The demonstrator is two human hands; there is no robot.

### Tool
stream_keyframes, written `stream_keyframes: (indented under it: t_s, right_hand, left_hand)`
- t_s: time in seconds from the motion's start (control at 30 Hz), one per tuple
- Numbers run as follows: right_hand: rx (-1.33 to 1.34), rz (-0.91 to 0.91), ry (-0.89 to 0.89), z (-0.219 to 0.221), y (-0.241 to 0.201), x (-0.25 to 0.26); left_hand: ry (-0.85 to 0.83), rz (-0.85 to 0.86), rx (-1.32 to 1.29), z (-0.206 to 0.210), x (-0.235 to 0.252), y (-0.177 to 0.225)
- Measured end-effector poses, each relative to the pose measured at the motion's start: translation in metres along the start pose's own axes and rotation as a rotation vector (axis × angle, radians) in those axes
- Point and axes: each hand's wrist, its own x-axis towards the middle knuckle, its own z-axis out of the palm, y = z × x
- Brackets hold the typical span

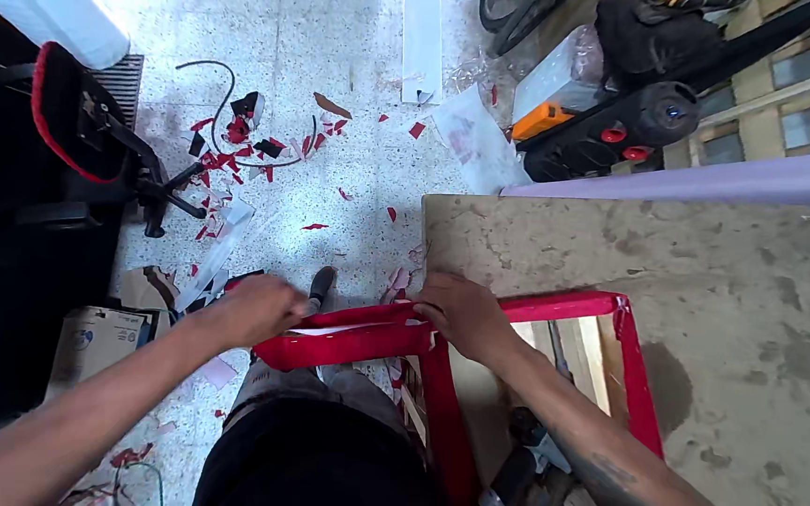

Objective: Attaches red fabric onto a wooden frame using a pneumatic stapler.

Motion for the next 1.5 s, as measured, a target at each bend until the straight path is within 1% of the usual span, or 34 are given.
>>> stream_keyframes:
  t_s: [0.03, 0.1, 0.13, 0.17, 0.2, 0.23, 0.27, 0.3, 0.33, 0.37, 0.4, 0.43, 0.5, 0.6, 0.67, 0.73, 0.8, 0.97, 1.03, 1.1, 1.2, 1.3, 1.37, 1.43, 1.5]
  right_hand:
    - [0.013, 0.005, 0.057, 0.006, 0.000, -0.005]
    - [0.053, 0.020, 0.126, 0.016, 0.002, -0.011]
    - [0.080, 0.020, 0.147, 0.019, 0.003, -0.013]
    - [0.108, 0.022, 0.156, 0.021, 0.005, -0.013]
    - [0.135, 0.025, 0.163, 0.023, 0.008, -0.011]
    - [0.160, 0.035, 0.164, 0.023, 0.010, -0.008]
    - [0.180, 0.053, 0.168, 0.024, 0.010, -0.006]
    - [0.202, 0.080, 0.168, 0.024, 0.008, -0.006]
    - [0.227, 0.104, 0.178, 0.025, 0.004, -0.010]
    - [0.248, 0.126, 0.187, 0.025, 0.000, -0.014]
    - [0.271, 0.137, 0.201, 0.026, -0.003, -0.015]
    - [0.289, 0.134, 0.218, 0.028, -0.004, -0.016]
    - [0.293, 0.115, 0.203, 0.028, -0.001, -0.022]
    - [0.296, 0.064, 0.037, 0.020, 0.005, -0.017]
    - [0.284, -0.010, 0.007, 0.019, 0.011, -0.013]
    - [0.270, -0.074, 0.095, 0.027, 0.016, -0.017]
    - [0.280, -0.123, 0.206, 0.036, 0.019, -0.023]
    - [0.366, -0.150, 0.375, 0.038, 0.020, -0.027]
    - [0.377, -0.190, 0.380, 0.039, 0.025, -0.030]
    - [0.397, -0.273, 0.365, 0.041, 0.030, -0.034]
    - [0.426, -0.414, 0.340, 0.040, 0.037, -0.039]
    - [0.383, -0.506, 0.340, 0.044, 0.035, -0.045]
    - [0.228, -0.467, 0.360, 0.045, 0.033, -0.057]
    - [0.050, -0.352, 0.371, 0.046, 0.026, -0.073]
    - [-0.043, -0.223, 0.371, 0.047, 0.010, -0.088]
  left_hand:
    - [-0.046, -0.070, 0.049, 0.003, -0.035, -0.011]
    - [-0.223, -0.252, 0.034, 0.004, -0.086, -0.025]
    - [-0.224, -0.319, 0.014, 0.002, -0.097, -0.027]
    - [-0.121, -0.343, -0.009, 0.001, -0.096, -0.026]
    - [0.077, -0.317, -0.053, 0.001, -0.082, -0.020]
    - [0.277, -0.254, -0.127, 0.001, -0.053, -0.007]
    - [0.405, -0.176, -0.234, 0.002, -0.014, 0.013]
    - [0.426, -0.107, -0.335, 0.008, 0.026, 0.038]
    - [0.380, -0.077, -0.423, 0.019, 0.060, 0.065]
    - [0.340, -0.073, -0.462, 0.033, 0.084, 0.087]
    - [0.310, -0.096, -0.478, 0.042, 0.097, 0.100]
    - [0.270, -0.135, -0.472, 0.043, 0.101, 0.108]
    - [0.285, -0.174, -0.415, 0.045, 0.099, 0.115]
    - [0.457, -0.151, -0.354, 0.061, 0.094, 0.119]
    - [0.574, -0.104, -0.352, 0.069, 0.095, 0.117]
    - [0.673, -0.050, -0.326, 0.080, 0.098, 0.114]
    - [0.734, 0.010, -0.309, 0.086, 0.099, 0.112]
    - [0.879, 0.135, -0.333, 0.087, 0.099, 0.112]
    - [0.889, 0.180, -0.317, 0.090, 0.101, 0.111]
    - [0.895, 0.265, -0.282, 0.092, 0.100, 0.110]
    - [0.927, 0.387, -0.151, 0.097, 0.101, 0.111]
    - [0.861, 0.392, 0.041, 0.103, 0.090, 0.113]
    - [0.771, 0.347, 0.160, 0.108, 0.077, 0.115]
    - [0.695, 0.314, 0.233, 0.113, 0.068, 0.113]
    - [0.649, 0.315, 0.252, 0.113, 0.064, 0.113]
